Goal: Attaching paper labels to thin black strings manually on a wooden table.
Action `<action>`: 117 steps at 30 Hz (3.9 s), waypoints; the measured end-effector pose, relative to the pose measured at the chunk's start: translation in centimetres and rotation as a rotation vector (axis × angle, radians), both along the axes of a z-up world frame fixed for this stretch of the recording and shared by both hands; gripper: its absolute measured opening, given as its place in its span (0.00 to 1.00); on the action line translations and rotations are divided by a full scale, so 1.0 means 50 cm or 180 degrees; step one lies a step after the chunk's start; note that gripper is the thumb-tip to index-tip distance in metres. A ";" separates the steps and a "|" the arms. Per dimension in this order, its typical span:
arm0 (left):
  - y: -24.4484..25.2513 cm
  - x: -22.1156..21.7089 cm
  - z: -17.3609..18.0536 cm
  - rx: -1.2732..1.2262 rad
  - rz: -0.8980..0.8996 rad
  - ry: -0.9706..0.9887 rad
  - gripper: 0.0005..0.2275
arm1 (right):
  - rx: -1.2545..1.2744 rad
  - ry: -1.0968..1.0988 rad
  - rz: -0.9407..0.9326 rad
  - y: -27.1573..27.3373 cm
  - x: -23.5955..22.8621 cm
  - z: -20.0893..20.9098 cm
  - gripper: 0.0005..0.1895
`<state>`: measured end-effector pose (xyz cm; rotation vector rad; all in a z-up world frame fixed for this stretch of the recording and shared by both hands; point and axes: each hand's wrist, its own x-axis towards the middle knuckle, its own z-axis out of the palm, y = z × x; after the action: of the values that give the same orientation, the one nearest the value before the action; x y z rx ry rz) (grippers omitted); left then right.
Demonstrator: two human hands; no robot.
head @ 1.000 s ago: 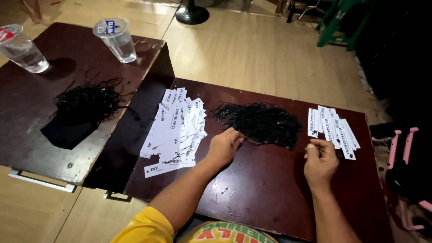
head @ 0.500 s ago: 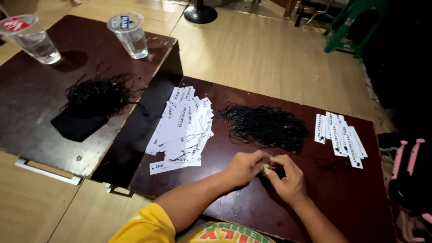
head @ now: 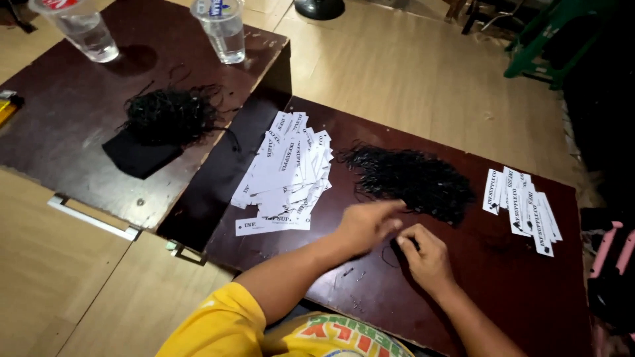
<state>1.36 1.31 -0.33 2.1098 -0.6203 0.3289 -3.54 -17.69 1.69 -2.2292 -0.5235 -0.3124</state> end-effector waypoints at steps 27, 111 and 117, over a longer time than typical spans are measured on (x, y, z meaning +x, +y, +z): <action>0.365 0.063 0.057 0.0754 0.2271 -0.0647 0.12 | 0.0813 0.0190 -0.0260 0.166 0.091 -0.023 0.03; -0.039 0.022 0.050 -0.2923 -0.0643 0.3020 0.07 | 0.0733 -0.0364 -0.0436 -0.001 0.063 0.028 0.03; -0.043 0.033 0.017 -0.2657 -0.0661 0.2808 0.09 | 0.0648 -0.0441 -0.0387 0.004 0.060 0.023 0.03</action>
<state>2.99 -0.84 0.53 1.1778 -0.1105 -0.4037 -0.56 -17.51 2.82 -2.0545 -0.4101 -0.5615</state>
